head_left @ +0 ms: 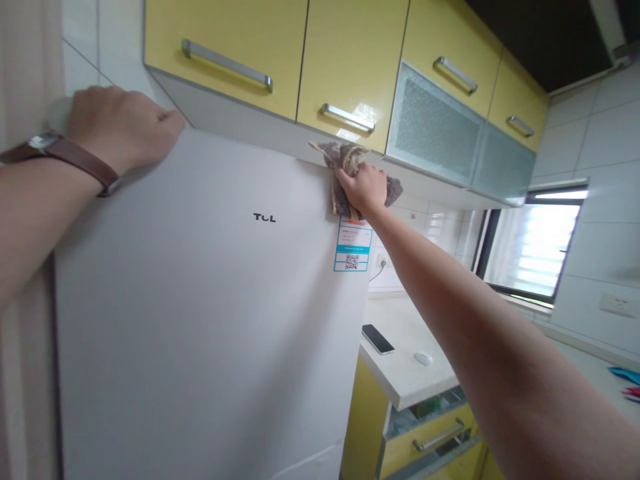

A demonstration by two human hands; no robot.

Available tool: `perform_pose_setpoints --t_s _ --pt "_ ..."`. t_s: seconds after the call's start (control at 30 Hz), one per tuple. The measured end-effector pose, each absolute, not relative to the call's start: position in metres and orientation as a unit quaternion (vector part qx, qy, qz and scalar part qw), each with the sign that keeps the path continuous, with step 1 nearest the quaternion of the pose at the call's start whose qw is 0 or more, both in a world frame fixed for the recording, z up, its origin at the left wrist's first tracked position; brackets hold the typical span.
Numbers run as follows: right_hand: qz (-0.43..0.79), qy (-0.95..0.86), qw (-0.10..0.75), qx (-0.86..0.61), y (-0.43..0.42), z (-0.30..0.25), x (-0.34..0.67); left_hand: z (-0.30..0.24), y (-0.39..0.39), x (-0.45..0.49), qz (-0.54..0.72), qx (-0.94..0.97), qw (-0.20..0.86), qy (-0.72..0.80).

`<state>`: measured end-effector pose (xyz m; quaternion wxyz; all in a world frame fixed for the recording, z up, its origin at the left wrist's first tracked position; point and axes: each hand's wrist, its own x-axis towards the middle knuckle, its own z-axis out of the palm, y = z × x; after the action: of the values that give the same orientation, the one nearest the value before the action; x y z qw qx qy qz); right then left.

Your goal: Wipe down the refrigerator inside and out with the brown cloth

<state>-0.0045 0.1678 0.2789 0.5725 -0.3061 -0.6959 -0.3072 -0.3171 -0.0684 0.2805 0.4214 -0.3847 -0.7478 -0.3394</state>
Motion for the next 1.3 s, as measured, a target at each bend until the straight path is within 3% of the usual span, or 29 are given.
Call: perform_pose_setpoints --t_s 1.3 --pt "-0.299 -0.694 0.582 -0.300 0.159 0.275 -0.003 0.281 -0.069 -0.319 -0.327 -0.379 0.403 -0.766"
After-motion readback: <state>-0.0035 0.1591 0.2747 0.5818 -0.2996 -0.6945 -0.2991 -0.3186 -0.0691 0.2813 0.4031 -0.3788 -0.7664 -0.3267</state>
